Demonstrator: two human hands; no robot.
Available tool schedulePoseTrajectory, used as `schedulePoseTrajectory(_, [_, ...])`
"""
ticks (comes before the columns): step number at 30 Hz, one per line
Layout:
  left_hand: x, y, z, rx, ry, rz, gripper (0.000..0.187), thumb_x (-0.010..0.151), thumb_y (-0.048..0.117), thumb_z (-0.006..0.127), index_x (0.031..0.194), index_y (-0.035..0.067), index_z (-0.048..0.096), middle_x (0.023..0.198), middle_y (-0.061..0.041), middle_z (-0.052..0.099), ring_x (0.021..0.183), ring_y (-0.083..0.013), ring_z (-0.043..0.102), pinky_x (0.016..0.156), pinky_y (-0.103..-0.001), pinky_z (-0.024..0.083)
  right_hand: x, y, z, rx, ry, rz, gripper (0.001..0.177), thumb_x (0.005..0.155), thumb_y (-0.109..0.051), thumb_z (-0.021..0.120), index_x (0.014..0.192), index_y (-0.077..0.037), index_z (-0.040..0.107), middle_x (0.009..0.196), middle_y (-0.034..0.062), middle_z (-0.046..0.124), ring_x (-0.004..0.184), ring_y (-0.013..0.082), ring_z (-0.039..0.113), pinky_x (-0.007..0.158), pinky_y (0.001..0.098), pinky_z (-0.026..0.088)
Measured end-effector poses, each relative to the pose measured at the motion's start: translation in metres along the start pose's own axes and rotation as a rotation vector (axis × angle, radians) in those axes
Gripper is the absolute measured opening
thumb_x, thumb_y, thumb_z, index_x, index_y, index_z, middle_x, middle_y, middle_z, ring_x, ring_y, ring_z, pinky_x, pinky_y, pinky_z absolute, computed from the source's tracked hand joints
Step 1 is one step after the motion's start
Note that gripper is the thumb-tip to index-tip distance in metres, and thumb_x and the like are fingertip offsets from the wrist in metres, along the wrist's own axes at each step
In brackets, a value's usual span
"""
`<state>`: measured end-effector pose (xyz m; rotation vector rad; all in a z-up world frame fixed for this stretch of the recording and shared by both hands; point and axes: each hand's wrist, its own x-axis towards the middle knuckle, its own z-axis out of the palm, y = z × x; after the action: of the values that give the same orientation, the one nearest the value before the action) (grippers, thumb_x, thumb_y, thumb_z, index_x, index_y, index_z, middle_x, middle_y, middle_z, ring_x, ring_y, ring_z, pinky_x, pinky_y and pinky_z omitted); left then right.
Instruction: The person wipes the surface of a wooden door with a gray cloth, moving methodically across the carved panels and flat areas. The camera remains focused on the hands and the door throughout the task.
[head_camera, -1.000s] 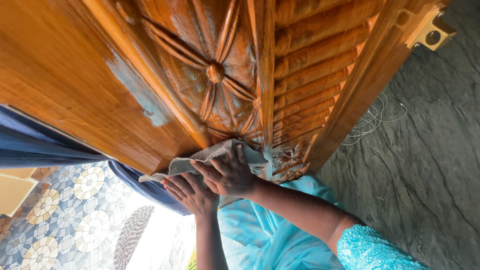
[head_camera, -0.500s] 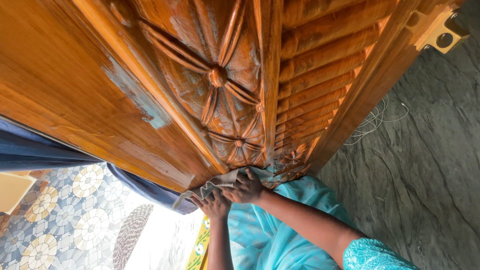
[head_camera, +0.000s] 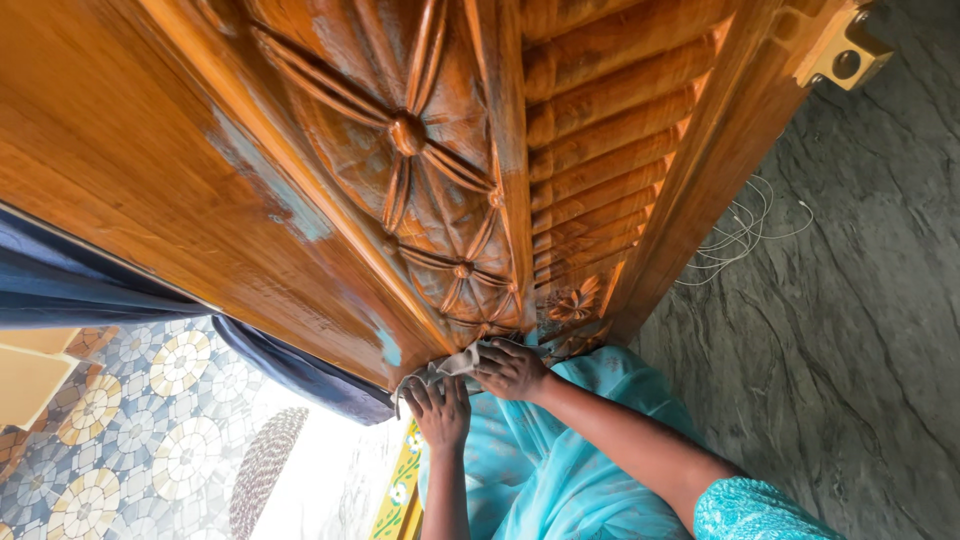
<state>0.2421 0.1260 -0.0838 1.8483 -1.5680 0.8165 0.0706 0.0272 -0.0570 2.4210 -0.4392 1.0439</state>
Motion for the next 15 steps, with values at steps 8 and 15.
schedulePoseTrajectory(8, [0.015,0.02,0.013,-0.024,0.063,0.057,0.048,0.098,0.042,0.069,0.14,0.019,0.065,0.151,-0.019,0.049,0.142,-0.0468,0.042,0.118,-0.063,0.031,-0.004,0.038,-0.024,-0.063,0.112,0.048,0.038,0.103,-0.04,0.067,0.13,-0.014,0.068,0.148,0.0105,0.056,0.14,0.0268,0.052,0.124,0.0454,0.029])
schedulePoseTrajectory(15, [0.048,0.055,-0.001,0.026,-0.06,0.19,0.051,0.093,0.042,0.063,0.143,0.031,0.06,0.159,-0.01,0.042,0.14,-0.0452,0.042,0.113,-0.062,0.035,-0.018,0.082,-0.054,-0.094,0.079,0.189,0.056,0.099,-0.051,0.067,0.139,-0.011,0.065,0.15,0.0109,0.055,0.138,0.0299,0.051,0.123,0.0476,0.031])
